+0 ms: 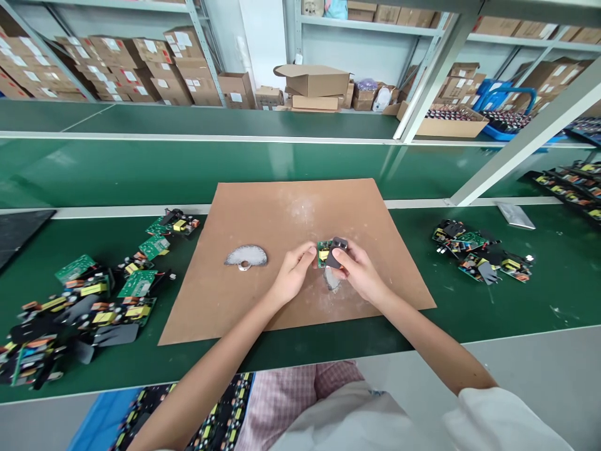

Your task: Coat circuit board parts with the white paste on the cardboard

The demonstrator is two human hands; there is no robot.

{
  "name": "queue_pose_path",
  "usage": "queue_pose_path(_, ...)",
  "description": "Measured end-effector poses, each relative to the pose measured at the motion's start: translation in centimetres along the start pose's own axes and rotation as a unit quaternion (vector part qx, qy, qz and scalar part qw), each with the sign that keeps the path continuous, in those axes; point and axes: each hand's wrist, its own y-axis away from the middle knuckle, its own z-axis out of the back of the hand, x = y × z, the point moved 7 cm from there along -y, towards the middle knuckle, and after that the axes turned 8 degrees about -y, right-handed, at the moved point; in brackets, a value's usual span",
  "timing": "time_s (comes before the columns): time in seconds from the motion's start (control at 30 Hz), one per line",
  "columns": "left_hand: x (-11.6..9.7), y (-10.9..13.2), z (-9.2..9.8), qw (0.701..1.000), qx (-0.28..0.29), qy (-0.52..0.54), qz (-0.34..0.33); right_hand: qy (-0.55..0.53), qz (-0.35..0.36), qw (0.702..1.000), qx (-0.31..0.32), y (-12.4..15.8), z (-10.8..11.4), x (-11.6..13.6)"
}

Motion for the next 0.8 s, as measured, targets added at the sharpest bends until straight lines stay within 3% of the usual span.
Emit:
queue_pose_path(0.1,-0.3,-0.2,0.2,0.998,0.002,-0.055,-0.015,0.018,-0.007,0.999,-0.025,-0.1,0.8,-0.1)
queue_pose_path(0.17,-0.8,-0.2,0.1,0.987,0.023,-0.148,-0.052,0.081,0.022,0.994,-0.063,0.0,1.9,0.6)
queue_pose_path(0.27,-1.1,0.0,-0.5,0.932,0.067,-0.339,-0.111,0.246,0.089,0.959,-0.106,0.2,3.2,2.6)
queue_pose_path(0.37,0.2,0.3,-1.0,0.885,0.089,-0.447,-0.097,0.393,0.088,0.911,-0.091,0.0,3.6,3.4)
queue_pose_path(0.53,2.5,0.9,-1.9,0.859,0.136,-0.490,-0.057,0.485,0.019,0.873,-0.052,0.1,3.8,2.3)
queue_pose_path(0.7,2.6,1.4,-2.2,0.850,0.149,-0.504,-0.043,0.510,0.029,0.858,-0.058,1.8,2.8,1.4)
queue_pose_path(0.8,2.6,1.5,-2.4,0.848,0.154,-0.506,-0.028,0.555,0.024,0.828,-0.078,2.9,1.8,1.2)
